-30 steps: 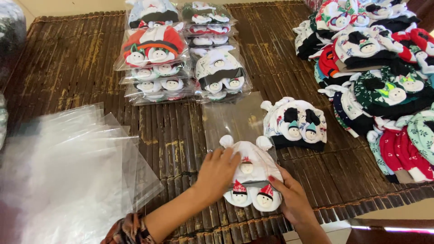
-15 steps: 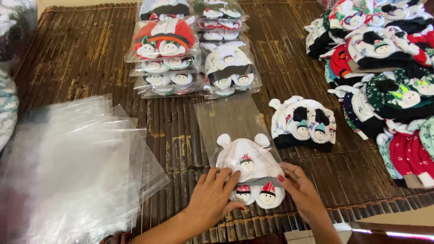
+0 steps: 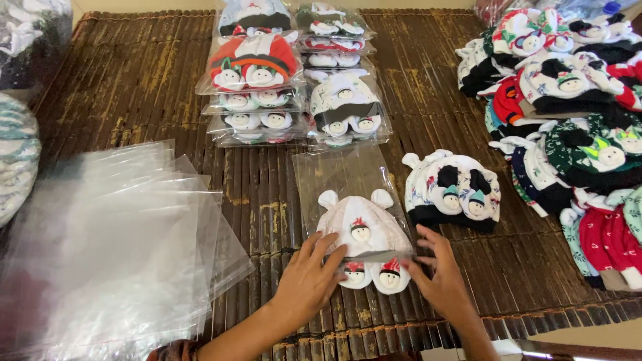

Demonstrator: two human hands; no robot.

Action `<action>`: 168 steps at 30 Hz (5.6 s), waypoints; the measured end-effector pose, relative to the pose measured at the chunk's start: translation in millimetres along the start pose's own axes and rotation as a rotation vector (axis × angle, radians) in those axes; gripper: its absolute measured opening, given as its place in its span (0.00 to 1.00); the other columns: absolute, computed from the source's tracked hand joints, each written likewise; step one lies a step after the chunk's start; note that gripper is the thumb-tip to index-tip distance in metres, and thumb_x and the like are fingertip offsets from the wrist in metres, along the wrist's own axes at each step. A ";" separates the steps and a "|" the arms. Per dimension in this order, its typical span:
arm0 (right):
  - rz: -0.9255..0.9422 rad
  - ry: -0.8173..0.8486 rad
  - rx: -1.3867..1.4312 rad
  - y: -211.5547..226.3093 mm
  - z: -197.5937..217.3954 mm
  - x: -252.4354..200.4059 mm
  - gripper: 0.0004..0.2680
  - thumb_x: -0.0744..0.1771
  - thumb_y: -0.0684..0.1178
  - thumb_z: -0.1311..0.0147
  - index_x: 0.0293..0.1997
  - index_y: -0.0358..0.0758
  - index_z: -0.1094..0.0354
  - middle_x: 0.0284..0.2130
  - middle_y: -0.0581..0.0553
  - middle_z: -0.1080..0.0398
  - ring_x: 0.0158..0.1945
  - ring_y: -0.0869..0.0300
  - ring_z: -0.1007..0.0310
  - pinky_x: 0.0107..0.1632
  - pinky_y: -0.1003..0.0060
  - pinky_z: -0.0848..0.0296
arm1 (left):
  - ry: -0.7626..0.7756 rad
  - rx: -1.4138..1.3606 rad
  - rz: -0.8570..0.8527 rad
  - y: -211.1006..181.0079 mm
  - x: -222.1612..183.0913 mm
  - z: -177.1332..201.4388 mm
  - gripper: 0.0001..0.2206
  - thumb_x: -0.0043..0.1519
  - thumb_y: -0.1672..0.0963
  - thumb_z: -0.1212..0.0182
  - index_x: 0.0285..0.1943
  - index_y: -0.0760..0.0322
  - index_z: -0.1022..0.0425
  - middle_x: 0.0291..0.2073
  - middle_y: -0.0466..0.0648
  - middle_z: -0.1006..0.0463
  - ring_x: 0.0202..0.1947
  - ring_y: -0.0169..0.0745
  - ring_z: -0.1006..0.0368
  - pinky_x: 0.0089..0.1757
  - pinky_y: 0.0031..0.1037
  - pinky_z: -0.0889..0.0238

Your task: Packaging small fabric hats and socks into clear plastic bags.

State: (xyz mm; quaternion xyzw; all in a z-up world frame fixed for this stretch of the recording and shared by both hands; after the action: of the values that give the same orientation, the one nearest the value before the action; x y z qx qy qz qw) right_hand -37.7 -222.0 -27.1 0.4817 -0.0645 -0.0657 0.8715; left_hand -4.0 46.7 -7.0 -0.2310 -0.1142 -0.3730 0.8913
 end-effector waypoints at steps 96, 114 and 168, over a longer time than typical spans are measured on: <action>-0.411 0.266 0.077 -56.6 25.8 62.1 0.18 0.68 0.61 0.46 0.46 0.32 0.21 0.09 0.37 0.32 0.07 0.56 0.42 0.07 0.67 0.43 | 0.291 -0.692 0.723 68.4 14.1 17.7 0.29 0.61 0.55 0.34 0.71 0.52 0.43 0.32 0.56 0.16 0.12 0.41 0.24 0.22 0.23 0.29; -0.516 0.354 0.395 -41.6 26.8 60.1 0.12 0.67 0.48 0.43 0.44 0.24 0.28 0.11 0.34 0.35 0.07 0.57 0.38 0.06 0.70 0.42 | 0.176 -1.287 0.970 103.6 -5.9 -22.1 0.21 0.59 0.62 0.34 0.59 0.83 0.33 0.23 0.60 0.24 0.13 0.50 0.23 0.17 0.29 0.25; -0.015 -0.199 -0.131 71.3 39.1 100.2 0.11 0.68 0.45 0.43 0.54 0.33 0.30 0.42 0.26 0.23 0.51 0.35 0.23 0.55 0.38 0.28 | -0.287 -0.540 0.203 87.2 134.0 42.0 0.17 0.59 0.66 0.40 0.55 0.61 0.22 0.43 0.55 0.20 0.46 0.55 0.22 0.48 0.39 0.29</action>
State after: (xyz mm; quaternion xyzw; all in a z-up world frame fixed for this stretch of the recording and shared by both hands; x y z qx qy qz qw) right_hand 57.7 -234.6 58.9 0.4151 -0.1429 -0.1237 0.8899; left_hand 150.4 39.1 51.3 -0.5196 -0.1118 -0.2629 0.8052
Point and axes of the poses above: each hand's wrist, its own x-axis towards the middle knuckle, its own z-axis out of the back of the hand, y = z × x, the point moved 3 cm from there along x, towards the middle knuckle
